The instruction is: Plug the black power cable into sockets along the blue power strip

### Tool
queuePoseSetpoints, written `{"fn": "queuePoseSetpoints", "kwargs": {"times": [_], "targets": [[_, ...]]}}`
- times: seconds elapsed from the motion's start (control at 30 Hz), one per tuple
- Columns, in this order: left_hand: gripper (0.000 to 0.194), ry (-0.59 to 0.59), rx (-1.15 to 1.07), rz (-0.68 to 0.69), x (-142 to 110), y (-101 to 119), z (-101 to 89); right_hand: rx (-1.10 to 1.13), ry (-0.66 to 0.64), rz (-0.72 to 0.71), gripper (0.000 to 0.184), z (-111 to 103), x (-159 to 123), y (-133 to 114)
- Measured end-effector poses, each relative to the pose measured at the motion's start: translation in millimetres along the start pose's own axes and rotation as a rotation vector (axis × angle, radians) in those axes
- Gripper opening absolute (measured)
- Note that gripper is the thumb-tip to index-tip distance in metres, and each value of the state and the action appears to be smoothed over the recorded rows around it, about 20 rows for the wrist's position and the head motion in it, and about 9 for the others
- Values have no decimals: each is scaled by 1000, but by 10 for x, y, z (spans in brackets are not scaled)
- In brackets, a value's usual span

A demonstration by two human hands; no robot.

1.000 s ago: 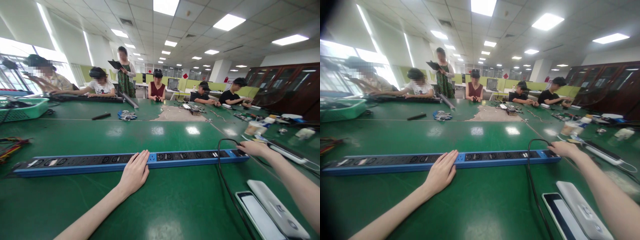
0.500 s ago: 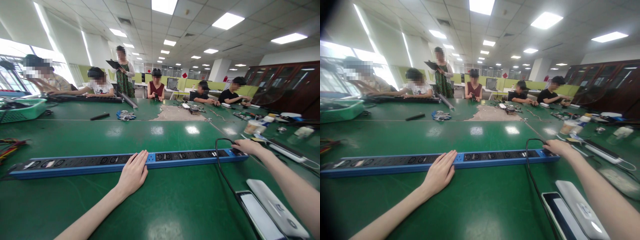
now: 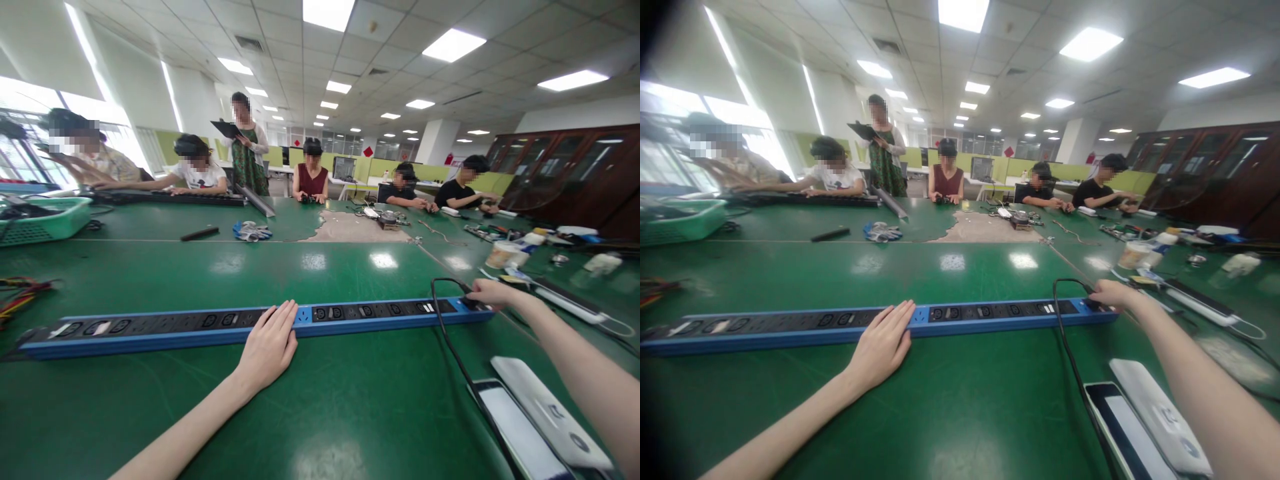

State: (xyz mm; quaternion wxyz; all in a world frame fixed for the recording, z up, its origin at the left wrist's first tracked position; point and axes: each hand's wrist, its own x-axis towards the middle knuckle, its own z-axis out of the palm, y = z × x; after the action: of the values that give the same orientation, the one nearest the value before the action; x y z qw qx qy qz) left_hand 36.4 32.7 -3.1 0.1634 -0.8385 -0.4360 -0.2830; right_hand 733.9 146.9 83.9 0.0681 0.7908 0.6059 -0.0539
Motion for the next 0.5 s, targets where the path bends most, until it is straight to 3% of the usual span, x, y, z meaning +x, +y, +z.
{"fn": "queuePoseSetpoints", "kwargs": {"times": [0.4,0.5], "targets": [[66,-14,20,12,11,1,-11,8,-54,92,26,-165,-56,-173],[66,-6,10,7,13,-3,-4,49,11,81,26,-164,-57,-161]]}}
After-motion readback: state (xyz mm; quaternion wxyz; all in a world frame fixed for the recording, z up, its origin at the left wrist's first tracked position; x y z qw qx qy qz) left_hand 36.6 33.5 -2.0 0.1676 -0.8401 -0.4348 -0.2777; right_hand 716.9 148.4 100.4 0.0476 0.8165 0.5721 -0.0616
